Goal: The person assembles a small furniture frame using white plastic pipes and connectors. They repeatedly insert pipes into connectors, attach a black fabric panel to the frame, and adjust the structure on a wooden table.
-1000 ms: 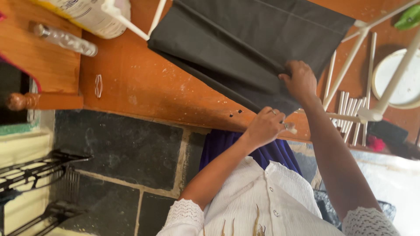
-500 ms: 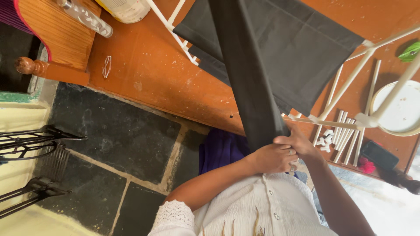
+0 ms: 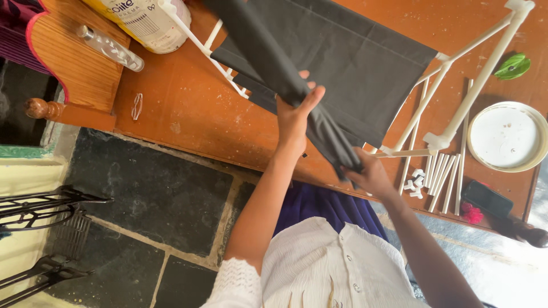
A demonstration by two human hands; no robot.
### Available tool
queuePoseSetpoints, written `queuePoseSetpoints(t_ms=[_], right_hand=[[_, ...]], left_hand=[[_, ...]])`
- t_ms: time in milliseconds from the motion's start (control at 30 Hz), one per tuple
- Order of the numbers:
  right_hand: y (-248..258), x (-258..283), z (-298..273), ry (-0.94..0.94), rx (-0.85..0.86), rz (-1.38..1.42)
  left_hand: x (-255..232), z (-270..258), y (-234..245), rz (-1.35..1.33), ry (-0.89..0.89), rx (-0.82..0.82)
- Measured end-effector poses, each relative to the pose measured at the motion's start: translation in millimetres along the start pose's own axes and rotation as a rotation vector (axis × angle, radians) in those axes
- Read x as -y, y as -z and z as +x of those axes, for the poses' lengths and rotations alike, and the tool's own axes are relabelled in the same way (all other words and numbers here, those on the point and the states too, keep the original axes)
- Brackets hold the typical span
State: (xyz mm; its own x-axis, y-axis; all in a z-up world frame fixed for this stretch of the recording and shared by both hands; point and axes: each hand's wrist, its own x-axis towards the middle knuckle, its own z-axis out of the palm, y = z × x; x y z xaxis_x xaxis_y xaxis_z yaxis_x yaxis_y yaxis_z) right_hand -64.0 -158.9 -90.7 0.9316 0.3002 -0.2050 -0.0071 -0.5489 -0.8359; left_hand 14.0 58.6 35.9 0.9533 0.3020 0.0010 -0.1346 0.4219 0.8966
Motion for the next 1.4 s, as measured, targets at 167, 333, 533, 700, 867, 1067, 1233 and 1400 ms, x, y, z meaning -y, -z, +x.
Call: queuePoseSetpoints(t_ms=[167, 333, 533, 700, 867, 1067, 1233, 1400], right_hand=[[-15, 16, -5, 0.353, -0.252, -0.421], [30, 81, -28, 0.314, -0.298, -0.037], [99, 165, -6, 0.516, -0.648, -0.076], [113, 189, 18, 0.398, -0.501, 0.005], [137, 154, -16, 0.330, -0.774, 0.588], [178, 112, -84, 0.124, -0.989, 0.517], [141, 117, -157, 0.098, -0.607, -0.841], [87, 75, -187, -0.445, 0.012, -0.859]], left_hand=[[44, -12, 10, -0.137, 0.143, 0.081], [76, -30, 49, 0.160, 0.272, 0.200], [111, -49, 83, 0.467, 0.078, 0.479], [129, -52, 100, 0.683, 0.005, 0.515], [132, -39, 133, 0.957, -0.130, 0.545], [137, -38, 183, 1.177, -0.143, 0.576], [146, -52, 190, 1.224, -0.194, 0.828], [151, -80, 171, 1.226, -0.204, 1.033]])
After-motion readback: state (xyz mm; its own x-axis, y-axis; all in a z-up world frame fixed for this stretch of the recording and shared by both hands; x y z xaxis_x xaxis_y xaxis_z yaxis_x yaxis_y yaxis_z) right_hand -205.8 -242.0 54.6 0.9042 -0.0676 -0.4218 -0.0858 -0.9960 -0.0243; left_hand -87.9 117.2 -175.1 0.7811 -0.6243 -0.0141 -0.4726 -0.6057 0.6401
